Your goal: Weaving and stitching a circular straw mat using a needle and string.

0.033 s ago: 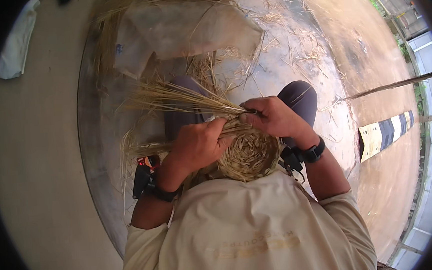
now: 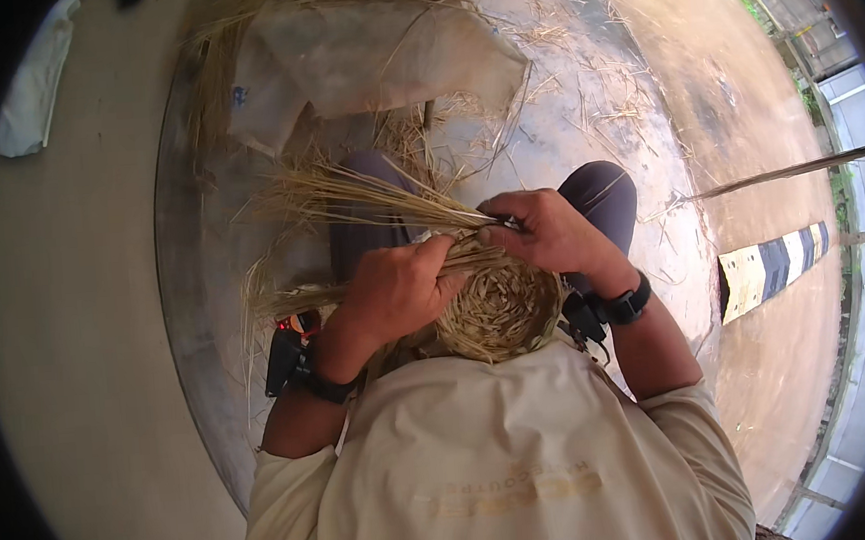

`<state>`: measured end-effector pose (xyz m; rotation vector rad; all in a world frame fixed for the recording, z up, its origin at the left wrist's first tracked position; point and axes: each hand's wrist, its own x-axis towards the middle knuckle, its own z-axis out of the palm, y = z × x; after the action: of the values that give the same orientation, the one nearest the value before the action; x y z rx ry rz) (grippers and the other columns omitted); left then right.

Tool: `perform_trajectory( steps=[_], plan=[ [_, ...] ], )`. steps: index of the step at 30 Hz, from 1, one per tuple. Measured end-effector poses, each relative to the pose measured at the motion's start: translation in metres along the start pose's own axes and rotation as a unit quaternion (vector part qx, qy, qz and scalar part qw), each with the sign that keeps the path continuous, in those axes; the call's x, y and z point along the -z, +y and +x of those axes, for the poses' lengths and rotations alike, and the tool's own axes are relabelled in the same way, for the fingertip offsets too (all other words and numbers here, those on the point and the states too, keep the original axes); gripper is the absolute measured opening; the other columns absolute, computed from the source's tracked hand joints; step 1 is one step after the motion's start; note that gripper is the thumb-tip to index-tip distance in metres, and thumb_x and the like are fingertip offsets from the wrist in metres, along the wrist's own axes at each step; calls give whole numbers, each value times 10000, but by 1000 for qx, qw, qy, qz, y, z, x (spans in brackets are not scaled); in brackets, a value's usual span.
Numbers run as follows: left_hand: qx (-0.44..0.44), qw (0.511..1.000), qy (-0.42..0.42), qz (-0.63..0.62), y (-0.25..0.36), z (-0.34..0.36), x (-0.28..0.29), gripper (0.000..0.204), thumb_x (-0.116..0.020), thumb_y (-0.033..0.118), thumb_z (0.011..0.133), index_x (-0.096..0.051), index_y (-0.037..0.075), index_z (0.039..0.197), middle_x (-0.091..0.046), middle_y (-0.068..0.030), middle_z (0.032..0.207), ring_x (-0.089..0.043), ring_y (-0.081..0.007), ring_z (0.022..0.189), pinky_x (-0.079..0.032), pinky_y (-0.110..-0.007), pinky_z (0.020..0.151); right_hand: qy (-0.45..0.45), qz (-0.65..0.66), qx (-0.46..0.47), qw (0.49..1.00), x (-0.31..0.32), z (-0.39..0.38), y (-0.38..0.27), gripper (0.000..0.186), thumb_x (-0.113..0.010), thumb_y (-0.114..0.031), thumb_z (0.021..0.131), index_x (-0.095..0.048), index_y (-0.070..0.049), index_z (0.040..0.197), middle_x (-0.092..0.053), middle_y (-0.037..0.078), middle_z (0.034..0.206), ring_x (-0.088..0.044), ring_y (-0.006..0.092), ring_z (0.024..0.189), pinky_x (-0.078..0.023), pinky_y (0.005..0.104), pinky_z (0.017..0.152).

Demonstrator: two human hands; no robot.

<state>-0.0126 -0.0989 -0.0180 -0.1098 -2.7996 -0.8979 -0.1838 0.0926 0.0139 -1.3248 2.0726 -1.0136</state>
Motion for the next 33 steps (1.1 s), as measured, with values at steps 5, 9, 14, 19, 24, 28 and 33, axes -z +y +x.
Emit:
perform_trajectory(
  steps=[5,9,14,19,24,28,33],
  plan=[
    [-6,1000,4,7,1,1,7,387,-748,406,951,-633,71,1107,-715,-153,760,-726,-383,683,-563,-500,576,32,8,-15,999,-2,14,-4,266,-812,-224,875,-725,-13,1012,-748,178,890,-733,368,803,-569,418,723],
    [2,1000,-20,12,-1,3,8,387,-757,407,944,-631,67,1081,-715,-154,766,-730,-379,689,-568,-496,579,3,-42,-24,999,-2,17,-6,217,-797,-228,886,-724,-47,980,-729,160,805,-723,387,762,-564,451,682],
    [-23,1000,-7,9,-4,4,7,419,-759,437,941,-623,59,1057,-717,-155,783,-735,-368,705,-571,-480,581,26,-137,34,990,-6,16,-4,155,-738,-225,938,-703,-74,942,-695,161,744,-709,396,719,-560,486,647],
    [-26,999,31,14,-1,11,27,437,-742,469,955,-612,60,1038,-710,-138,775,-730,-365,699,-572,-473,583,45,-134,18,990,-7,15,-5,165,-720,-221,960,-688,-61,936,-681,178,718,-699,404,681,-553,493,617],
    [9,998,3,56,-9,19,41,295,-714,372,990,-630,94,1041,-720,-143,839,-718,-392,767,-561,-500,640,63,-52,-10,997,-2,13,-11,179,-712,-198,987,-661,-37,931,-662,199,716,-675,424,674,-518,474,598],
    [18,997,-20,77,-13,24,42,266,-693,347,1005,-618,96,957,-715,-132,829,-715,-386,761,-559,-500,636,62,-25,-18,998,4,13,-21,184,-695,-180,1009,-646,-23,925,-641,213,712,-658,436,680,-494,476,595],
    [20,995,-19,92,-11,27,41,251,-689,349,1001,-664,103,958,-727,-127,845,-720,-383,771,-571,-503,649,58,13,-29,998,3,10,-19,226,-678,-204,1038,-660,-15,915,-622,171,688,-613,344,608,-485,424,588]
  ],
)
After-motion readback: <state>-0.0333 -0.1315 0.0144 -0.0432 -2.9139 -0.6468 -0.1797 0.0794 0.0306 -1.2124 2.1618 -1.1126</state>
